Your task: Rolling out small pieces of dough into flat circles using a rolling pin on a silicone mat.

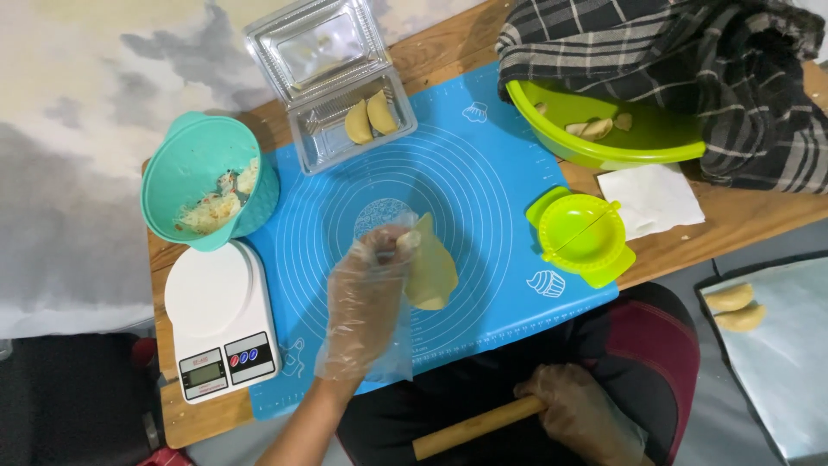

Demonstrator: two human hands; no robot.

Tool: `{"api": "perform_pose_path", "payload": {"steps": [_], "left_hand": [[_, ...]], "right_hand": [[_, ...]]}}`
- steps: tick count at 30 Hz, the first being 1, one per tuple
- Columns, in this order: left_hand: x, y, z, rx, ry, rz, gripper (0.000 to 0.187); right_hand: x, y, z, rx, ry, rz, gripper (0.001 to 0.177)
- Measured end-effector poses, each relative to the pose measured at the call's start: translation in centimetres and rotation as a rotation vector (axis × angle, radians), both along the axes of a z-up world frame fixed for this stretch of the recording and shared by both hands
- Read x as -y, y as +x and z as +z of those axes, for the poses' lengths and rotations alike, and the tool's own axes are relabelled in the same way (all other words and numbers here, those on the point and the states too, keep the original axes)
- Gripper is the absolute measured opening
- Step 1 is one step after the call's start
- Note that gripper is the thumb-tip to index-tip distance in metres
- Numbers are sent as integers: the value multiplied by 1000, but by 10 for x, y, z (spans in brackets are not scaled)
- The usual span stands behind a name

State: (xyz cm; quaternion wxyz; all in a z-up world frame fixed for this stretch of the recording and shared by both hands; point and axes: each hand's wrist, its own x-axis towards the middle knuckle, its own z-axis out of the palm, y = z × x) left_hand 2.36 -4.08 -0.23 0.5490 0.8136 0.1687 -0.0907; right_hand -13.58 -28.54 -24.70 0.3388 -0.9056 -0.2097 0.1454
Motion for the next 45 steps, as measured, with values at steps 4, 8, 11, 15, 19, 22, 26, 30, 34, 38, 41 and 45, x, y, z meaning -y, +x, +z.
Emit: {"api": "perform_pose_path", "payload": {"steps": [4, 8, 11, 15, 19, 22, 26, 30, 34, 38, 41, 45], "left_hand": [[-9, -4, -10, 101, -277, 154, 28], [-26, 0, -28, -136, -398, 538, 35], [-53, -8, -71, -73, -478, 530, 33], [-71, -10, -71, -57, -445, 509, 32], [-71, -16, -48, -39, -312, 506, 34], [-70, -31, -52, -45, -158, 373, 36], [-54, -40, -28, -325, 298, 0, 54], [-62, -48, -52, -142, 288, -102, 49], [-45, -49, -32, -211, 247, -11, 62], [-43, -44, -29, -160, 342, -93, 82], [-39, -40, -28, -121, 434, -144, 39], [-37, -36, -31, -136, 427, -117, 43]], "right_hand": [[-3, 5, 13, -140, -82, -14, 41], [-1, -3, 0, -7, -10, -55, 35], [-1, -9, -18, 29, 0, -89, 35], [-2, -3, -2, -68, -9, -25, 40], [-7, -6, 2, -242, -8, -46, 37], [-8, -6, 11, -288, -32, -97, 37], [-6, -9, 4, -262, -33, -71, 36], [-6, -16, -4, -307, -98, -90, 36], [-7, -11, 10, -303, -58, -85, 35], [-12, -10, 14, -399, -152, -114, 37], [-19, 3, 40, -549, -199, -71, 35], [-13, -7, 15, -398, -106, -81, 39]]}}
